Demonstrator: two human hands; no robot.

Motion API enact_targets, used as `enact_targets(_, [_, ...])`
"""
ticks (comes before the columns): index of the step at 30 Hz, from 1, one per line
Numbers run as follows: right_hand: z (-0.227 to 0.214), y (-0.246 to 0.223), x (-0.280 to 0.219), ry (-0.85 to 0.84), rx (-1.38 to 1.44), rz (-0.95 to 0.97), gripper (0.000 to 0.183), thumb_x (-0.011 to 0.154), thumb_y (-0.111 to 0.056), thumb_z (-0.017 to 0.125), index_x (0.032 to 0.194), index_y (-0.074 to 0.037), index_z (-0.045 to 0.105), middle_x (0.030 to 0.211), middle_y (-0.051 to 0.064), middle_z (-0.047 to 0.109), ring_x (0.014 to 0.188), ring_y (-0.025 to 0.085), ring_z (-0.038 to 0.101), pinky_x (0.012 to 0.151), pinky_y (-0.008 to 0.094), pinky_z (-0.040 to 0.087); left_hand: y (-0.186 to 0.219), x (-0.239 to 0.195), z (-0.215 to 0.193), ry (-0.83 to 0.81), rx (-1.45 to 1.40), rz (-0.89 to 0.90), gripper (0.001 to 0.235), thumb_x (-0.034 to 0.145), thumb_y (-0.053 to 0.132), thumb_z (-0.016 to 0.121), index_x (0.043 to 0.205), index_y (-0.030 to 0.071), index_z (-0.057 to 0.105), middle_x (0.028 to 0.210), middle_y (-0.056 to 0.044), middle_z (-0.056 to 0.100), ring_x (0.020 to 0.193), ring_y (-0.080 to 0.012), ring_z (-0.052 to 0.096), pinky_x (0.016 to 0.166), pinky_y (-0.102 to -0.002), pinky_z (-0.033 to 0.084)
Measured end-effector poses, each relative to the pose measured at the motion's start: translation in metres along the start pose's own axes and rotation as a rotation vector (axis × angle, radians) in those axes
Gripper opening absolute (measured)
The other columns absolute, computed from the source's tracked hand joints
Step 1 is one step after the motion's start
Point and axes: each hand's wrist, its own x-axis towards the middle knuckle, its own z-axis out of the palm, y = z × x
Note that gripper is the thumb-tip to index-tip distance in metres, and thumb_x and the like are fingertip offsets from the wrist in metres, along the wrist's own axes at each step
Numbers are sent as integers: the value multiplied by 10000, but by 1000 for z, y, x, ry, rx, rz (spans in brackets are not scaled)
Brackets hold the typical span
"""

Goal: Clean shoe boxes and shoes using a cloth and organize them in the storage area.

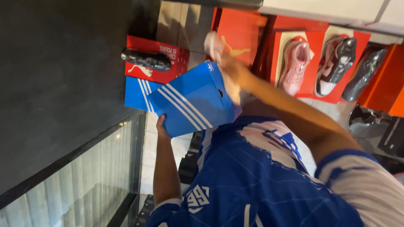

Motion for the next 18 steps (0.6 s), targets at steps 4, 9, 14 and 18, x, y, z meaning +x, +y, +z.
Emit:
enact_targets(4, [143, -186, 60, 67, -680, -171, 390, 1114, -117, 488, 1476, 25, 520, 1495, 293, 463, 1453, 454, 362, 1191, 597, 289, -1, -1, -26, -81, -94, 60, 777, 841, 536, 702, 1523, 250, 460, 1499, -115, 520, 1319, -365, 546, 1122, -578, 363])
enact_targets(9, [220, -247, 6, -53, -734, -258, 452, 1070, -194, 496, 1484, -20, 541, 1598, 212, 403, 1476, 415, 381, 1188, 537, 335, 33, -22, 10, -74, -60, 103, 742, 854, 561, 716, 1484, 240, 493, 1481, -85, 521, 1305, -331, 557, 1114, -547, 376])
enact_targets(14, [197, -214, -7, 171, -430, -198, 376, 1076, -40, 485, 1435, 46, 554, 1523, 192, 498, 1413, 325, 459, 1219, 426, 321, 42, -17, 8, -55, -19, 98, 713, 838, 559, 747, 1433, 227, 540, 1426, -77, 558, 1259, -321, 587, 1090, -532, 391])
enact_targets(18, [173, -213, 41, 280, -786, 21, 426, 1142, -246, 401, 1551, -128, 417, 1644, 115, 360, 1558, 336, 279, 1294, 446, 188, 33, -3, -5, -99, 84, 43, 1070, 688, 488, 759, 1565, 107, 279, 1443, -198, 477, 1247, -542, 499, 950, -660, 457])
